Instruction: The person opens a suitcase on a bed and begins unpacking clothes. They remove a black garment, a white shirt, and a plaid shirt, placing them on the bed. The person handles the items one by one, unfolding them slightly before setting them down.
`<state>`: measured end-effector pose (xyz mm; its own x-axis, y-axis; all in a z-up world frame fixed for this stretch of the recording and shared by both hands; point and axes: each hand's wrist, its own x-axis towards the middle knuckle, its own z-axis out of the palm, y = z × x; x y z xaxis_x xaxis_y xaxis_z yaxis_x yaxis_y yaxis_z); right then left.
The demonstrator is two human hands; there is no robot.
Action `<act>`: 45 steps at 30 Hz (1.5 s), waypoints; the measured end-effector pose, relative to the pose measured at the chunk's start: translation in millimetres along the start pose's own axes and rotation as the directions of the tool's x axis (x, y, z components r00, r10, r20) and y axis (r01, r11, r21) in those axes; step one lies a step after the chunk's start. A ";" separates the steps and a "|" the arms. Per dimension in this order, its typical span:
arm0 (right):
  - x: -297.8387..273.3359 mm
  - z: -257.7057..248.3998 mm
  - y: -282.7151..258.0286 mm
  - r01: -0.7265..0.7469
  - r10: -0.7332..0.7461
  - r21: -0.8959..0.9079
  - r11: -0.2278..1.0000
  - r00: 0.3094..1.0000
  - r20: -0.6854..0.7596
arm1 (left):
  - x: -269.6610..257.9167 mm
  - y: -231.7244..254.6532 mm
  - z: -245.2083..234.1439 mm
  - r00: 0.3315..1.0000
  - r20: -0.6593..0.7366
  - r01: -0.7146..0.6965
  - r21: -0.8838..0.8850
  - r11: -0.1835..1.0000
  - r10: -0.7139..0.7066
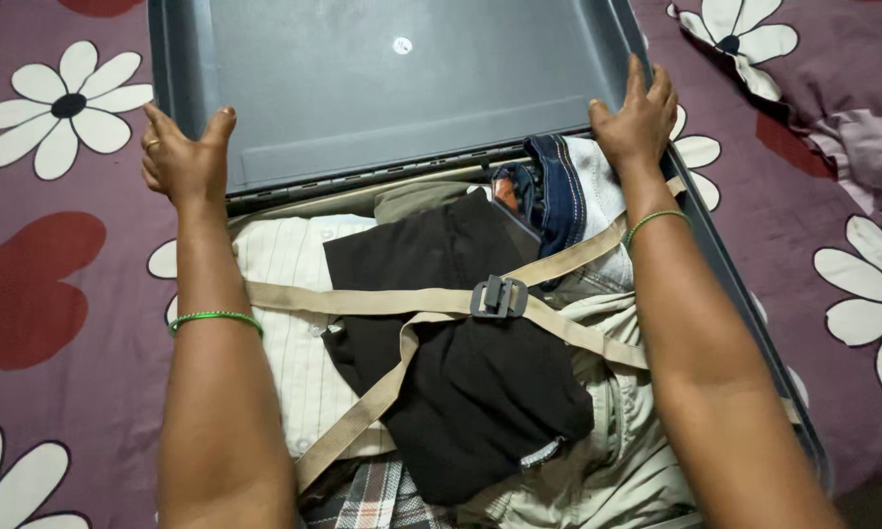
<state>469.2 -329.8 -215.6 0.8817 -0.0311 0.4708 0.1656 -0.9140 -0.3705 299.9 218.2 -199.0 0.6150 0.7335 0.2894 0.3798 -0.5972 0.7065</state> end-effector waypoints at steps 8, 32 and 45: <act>-9.0 -0.5 2.4 0.056 -0.056 -0.018 0.998 0.998 0.021 | -18.7 15.2 -6.8 0.998 0.042 -0.040 0.106 0.994 0.035; -107.0 -22.3 -47.3 0.012 -0.111 0.276 0.961 0.932 0.345 | -218.6 117.7 -37.7 0.832 0.313 -0.505 0.089 0.858 0.457; -195.4 -97.9 -127.3 0.178 -0.261 0.334 0.925 0.939 0.223 | -307.3 142.5 -72.7 0.787 0.362 -0.560 0.077 0.825 0.500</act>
<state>232.6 -247.0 -182.1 0.8832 0.2999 0.3605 0.4581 -0.7161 -0.5266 114.7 -68.7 -140.3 0.9240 0.1609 0.3470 0.0221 -0.9281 0.3716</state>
